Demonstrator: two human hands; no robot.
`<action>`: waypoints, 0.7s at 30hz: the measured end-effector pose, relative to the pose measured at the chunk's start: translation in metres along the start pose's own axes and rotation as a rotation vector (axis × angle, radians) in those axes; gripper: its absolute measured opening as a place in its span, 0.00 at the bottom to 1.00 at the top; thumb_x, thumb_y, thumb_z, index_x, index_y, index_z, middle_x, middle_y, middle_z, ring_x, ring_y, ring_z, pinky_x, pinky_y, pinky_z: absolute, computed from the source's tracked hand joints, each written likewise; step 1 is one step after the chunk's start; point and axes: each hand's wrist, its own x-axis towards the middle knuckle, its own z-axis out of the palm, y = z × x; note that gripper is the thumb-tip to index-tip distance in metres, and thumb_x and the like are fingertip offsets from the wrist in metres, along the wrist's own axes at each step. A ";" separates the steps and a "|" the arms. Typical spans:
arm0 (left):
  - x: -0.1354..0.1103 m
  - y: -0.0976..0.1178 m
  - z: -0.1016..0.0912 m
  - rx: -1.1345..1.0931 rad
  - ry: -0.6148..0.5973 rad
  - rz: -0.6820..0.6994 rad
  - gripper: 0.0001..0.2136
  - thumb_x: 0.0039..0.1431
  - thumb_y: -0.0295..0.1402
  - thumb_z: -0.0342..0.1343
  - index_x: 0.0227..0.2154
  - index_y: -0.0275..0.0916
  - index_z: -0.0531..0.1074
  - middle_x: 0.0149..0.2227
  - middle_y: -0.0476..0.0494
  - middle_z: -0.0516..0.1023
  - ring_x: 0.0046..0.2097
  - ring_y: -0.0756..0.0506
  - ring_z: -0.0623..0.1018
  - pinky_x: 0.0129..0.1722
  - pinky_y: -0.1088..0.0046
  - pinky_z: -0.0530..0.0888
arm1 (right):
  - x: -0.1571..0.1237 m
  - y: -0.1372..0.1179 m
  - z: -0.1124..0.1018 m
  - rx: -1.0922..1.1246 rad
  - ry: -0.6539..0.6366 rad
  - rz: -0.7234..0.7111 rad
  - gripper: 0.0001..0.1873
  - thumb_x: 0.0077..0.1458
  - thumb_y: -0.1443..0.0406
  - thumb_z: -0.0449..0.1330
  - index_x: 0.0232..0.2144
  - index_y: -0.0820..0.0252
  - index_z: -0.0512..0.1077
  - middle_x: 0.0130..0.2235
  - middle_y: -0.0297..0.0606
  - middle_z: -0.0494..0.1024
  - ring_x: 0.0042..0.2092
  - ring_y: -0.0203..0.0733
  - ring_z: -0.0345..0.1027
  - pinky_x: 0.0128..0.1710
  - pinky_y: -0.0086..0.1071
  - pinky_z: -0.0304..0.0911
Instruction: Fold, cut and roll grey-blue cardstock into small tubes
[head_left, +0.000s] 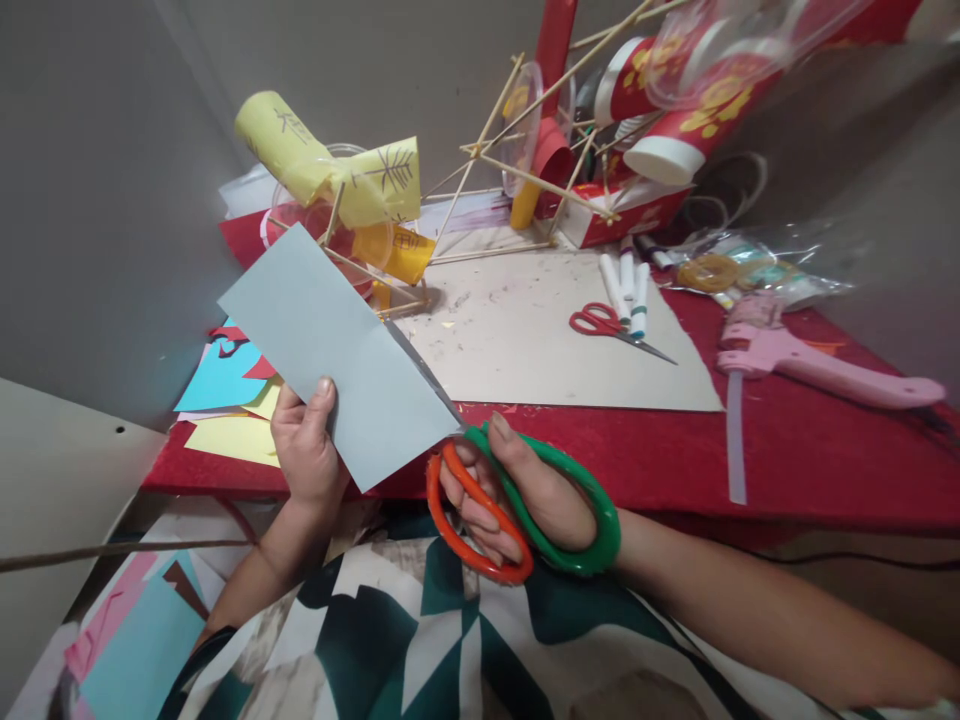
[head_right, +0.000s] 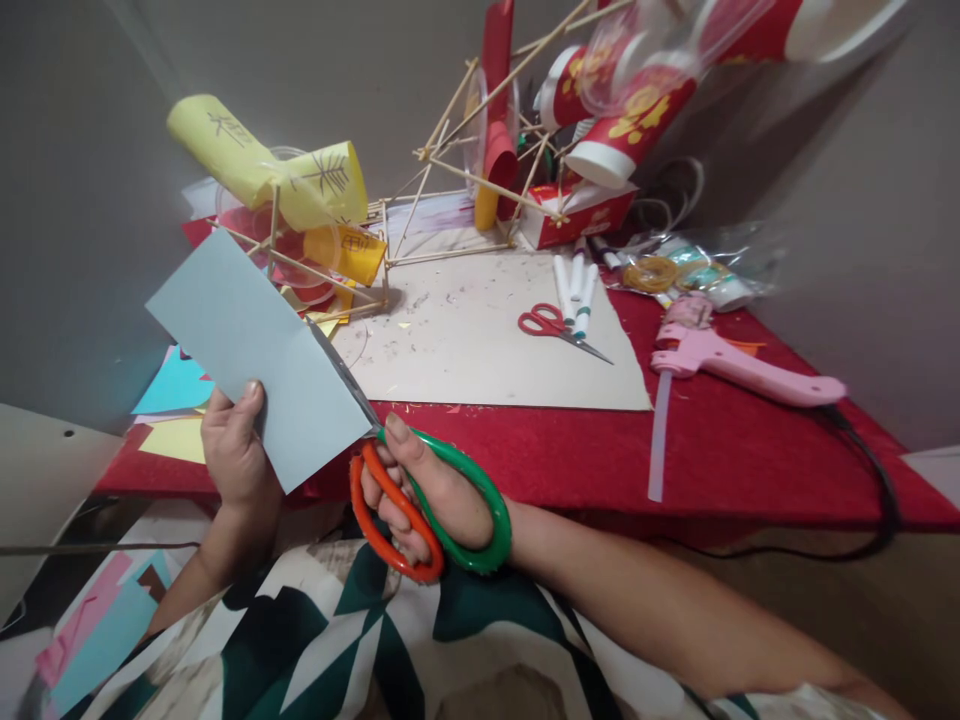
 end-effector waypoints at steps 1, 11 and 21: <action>0.000 0.000 0.000 -0.013 -0.004 0.002 0.09 0.53 0.36 0.68 0.35 0.39 0.82 0.35 0.46 0.85 0.42 0.46 0.82 0.45 0.74 0.78 | 0.000 0.000 0.000 -0.003 0.003 0.005 0.41 0.50 0.28 0.51 0.25 0.61 0.67 0.14 0.26 0.61 0.12 0.29 0.52 0.13 0.23 0.56; -0.001 0.006 -0.011 -0.034 0.020 -0.023 0.06 0.52 0.33 0.68 0.33 0.40 0.82 0.33 0.48 0.85 0.37 0.49 0.82 0.40 0.77 0.77 | -0.008 -0.001 -0.015 -0.080 -0.068 -0.059 0.39 0.52 0.31 0.55 0.33 0.63 0.70 0.20 0.26 0.64 0.17 0.27 0.56 0.20 0.25 0.66; -0.008 0.005 -0.012 -0.074 -0.003 -0.094 0.11 0.52 0.37 0.69 0.37 0.39 0.81 0.38 0.45 0.86 0.41 0.45 0.83 0.43 0.73 0.78 | -0.014 -0.003 -0.021 -0.163 -0.050 -0.075 0.41 0.58 0.32 0.47 0.29 0.64 0.71 0.15 0.28 0.62 0.14 0.28 0.54 0.17 0.22 0.60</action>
